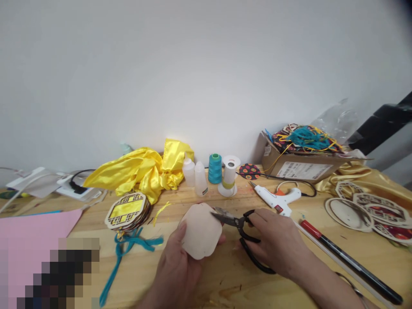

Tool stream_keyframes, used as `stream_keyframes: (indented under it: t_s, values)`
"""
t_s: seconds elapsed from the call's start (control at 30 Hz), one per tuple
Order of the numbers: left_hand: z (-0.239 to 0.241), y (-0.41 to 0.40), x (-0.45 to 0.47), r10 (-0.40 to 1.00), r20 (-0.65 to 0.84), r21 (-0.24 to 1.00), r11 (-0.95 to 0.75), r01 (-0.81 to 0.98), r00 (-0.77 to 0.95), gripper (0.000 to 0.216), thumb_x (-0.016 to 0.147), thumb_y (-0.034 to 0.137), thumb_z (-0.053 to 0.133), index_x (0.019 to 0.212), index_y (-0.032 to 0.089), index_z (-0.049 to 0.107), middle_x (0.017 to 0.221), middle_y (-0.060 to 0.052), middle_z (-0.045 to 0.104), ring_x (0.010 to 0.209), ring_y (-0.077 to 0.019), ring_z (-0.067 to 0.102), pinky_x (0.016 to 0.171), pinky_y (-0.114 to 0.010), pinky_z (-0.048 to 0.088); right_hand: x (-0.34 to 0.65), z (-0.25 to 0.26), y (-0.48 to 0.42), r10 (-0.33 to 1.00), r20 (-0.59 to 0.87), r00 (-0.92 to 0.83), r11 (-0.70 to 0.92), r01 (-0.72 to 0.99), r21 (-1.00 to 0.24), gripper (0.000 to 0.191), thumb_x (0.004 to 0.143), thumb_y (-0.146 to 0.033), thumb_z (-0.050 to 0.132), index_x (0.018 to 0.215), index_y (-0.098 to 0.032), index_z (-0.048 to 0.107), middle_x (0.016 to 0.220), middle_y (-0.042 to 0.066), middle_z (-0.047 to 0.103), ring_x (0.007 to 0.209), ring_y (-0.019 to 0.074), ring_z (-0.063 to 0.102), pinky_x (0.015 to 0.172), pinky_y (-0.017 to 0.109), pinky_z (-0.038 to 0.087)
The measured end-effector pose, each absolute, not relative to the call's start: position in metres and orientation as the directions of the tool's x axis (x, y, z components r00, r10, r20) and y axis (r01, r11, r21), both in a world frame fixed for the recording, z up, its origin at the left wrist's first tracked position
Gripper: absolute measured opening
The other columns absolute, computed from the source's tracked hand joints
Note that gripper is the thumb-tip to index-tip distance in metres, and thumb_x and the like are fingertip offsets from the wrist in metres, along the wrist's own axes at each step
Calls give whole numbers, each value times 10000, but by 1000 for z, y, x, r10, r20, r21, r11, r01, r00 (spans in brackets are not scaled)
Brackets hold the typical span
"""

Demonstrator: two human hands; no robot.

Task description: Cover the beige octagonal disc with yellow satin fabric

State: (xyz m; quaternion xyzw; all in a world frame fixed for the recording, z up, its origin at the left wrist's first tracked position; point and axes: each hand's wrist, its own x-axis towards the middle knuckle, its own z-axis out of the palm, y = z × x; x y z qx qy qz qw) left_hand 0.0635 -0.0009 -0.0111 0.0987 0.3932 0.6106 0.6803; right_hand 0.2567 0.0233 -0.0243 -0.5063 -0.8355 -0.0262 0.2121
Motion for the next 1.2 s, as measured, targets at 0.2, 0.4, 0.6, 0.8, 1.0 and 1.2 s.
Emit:
stream_keyframes:
  t_s: [0.2,0.4,0.6,0.8,1.0,1.2]
  values:
    - [-12,0,63,910,-410,622,235,-747,-55,441,860,318,493,1271,161,528,986,-136,719,871,-296,670,727,-482,574,257,-26,23,832,382,-403,488,859,-154,240,607,-335,764,643,-171,592,633,7,627,583,153,569,514,259,280]
    - [-15,0,62,921,-388,631,236,-739,-38,436,869,328,478,1263,151,530,972,-147,723,893,-313,670,728,-492,572,257,-27,25,823,386,-417,497,857,-134,241,603,-322,779,636,-168,596,614,10,624,565,152,564,506,256,278]
    - [-11,1,63,916,-398,625,238,-744,-42,432,860,254,464,1270,131,516,962,-148,724,883,-315,672,721,-490,571,258,-28,24,822,385,-421,502,854,-139,242,626,-339,759,618,-173,583,616,11,618,564,149,556,511,250,291]
    - [-12,0,63,917,-395,640,228,-734,-60,430,856,243,463,1271,143,517,953,-138,726,876,-303,675,718,-478,575,259,-31,24,846,307,-437,498,852,-159,240,705,-377,690,641,-171,585,640,25,621,601,166,570,531,258,305]
    - [-14,0,62,923,-384,641,236,-731,-39,438,853,258,471,1273,145,517,943,-138,727,862,-299,681,723,-459,576,259,-29,25,868,234,-437,484,849,-210,264,718,-397,689,645,-168,579,636,17,609,595,160,544,531,259,297]
    - [-14,1,62,926,-377,641,234,-731,-35,440,850,231,461,1278,140,508,953,-139,727,866,-300,681,717,-461,578,258,-27,25,890,187,-417,454,849,-269,272,733,-396,671,623,-175,558,607,2,574,572,145,502,525,252,289]
